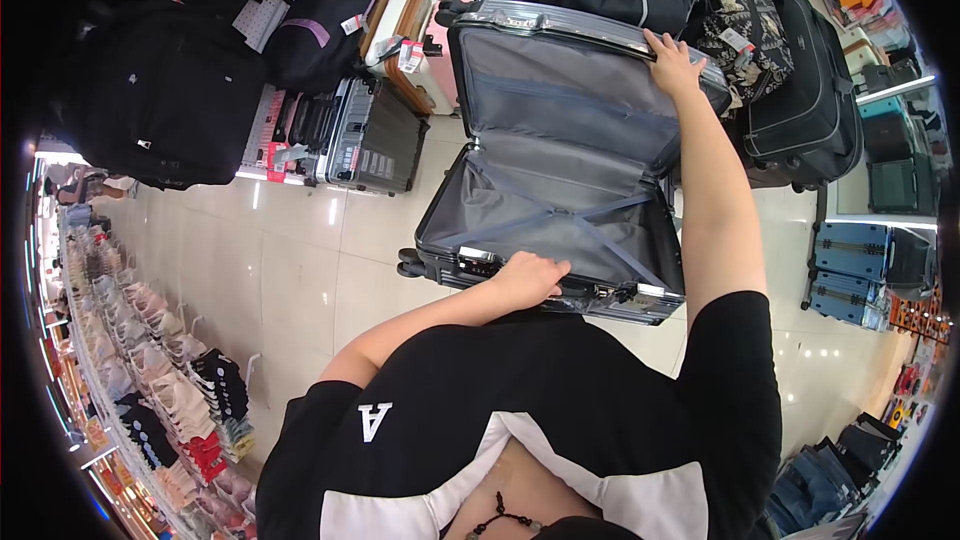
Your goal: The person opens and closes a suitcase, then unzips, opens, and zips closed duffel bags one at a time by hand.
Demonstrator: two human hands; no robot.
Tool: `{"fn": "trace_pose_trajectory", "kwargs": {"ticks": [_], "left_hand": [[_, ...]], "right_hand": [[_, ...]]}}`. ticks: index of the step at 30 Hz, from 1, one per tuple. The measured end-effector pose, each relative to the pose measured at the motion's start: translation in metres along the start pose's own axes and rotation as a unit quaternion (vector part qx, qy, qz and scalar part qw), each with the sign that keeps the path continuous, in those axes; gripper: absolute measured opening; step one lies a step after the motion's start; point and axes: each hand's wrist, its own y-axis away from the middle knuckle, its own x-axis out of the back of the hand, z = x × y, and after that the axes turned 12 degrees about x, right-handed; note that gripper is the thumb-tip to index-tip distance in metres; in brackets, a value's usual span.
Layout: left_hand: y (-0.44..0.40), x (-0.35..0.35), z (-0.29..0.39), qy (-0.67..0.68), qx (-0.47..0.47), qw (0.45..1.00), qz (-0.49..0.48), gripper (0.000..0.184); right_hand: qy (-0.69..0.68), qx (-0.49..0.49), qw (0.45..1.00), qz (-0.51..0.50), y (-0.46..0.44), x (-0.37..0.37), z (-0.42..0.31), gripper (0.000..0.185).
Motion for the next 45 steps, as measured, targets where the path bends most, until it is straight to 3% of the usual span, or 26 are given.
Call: {"fn": "trace_pose_trajectory", "kwargs": {"ticks": [18, 22, 27, 29, 33, 39, 40, 43, 45], "left_hand": [[-0.003, 0.012, -0.002, -0.010, -0.027, 0.999, 0.033, 0.031], [-0.014, 0.030, -0.005, -0.007, -0.042, 0.994, 0.105, 0.037], [-0.056, 0.078, -0.014, 0.001, 0.017, 0.982, 0.187, 0.055], [-0.084, 0.094, -0.022, -0.060, 0.002, 0.940, 0.337, 0.074], [-0.121, 0.130, -0.026, -0.099, 0.019, 0.945, 0.312, 0.093], [-0.153, 0.133, -0.038, -0.098, 0.072, 0.959, 0.255, 0.080], [-0.154, 0.133, -0.038, -0.088, 0.077, 0.959, 0.258, 0.078], [-0.155, 0.138, -0.032, -0.064, 0.086, 0.957, 0.271, 0.070], [-0.157, 0.141, -0.026, -0.065, 0.086, 0.950, 0.293, 0.063]], "right_hand": [[-0.004, -0.013, 0.999, 0.034, 0.021, 0.009, -0.014, 0.062], [0.005, -0.005, 0.999, 0.036, 0.032, 0.012, -0.020, 0.064], [0.020, 0.028, 0.998, 0.051, 0.062, 0.005, -0.027, 0.066], [-0.010, 0.041, 0.999, 0.011, 0.072, 0.009, -0.026, 0.075], [-0.096, 0.062, 0.990, -0.084, 0.075, 0.032, -0.010, 0.076], [-0.341, 0.030, 0.915, -0.216, 0.070, 0.072, 0.033, 0.069], [-0.451, 0.054, 0.882, -0.127, 0.073, 0.046, 0.051, 0.066], [-0.593, -0.028, 0.792, 0.146, 0.097, -0.004, 0.118, 0.060], [-0.657, -0.245, 0.672, 0.238, 0.126, -0.078, 0.172, 0.049]]}}
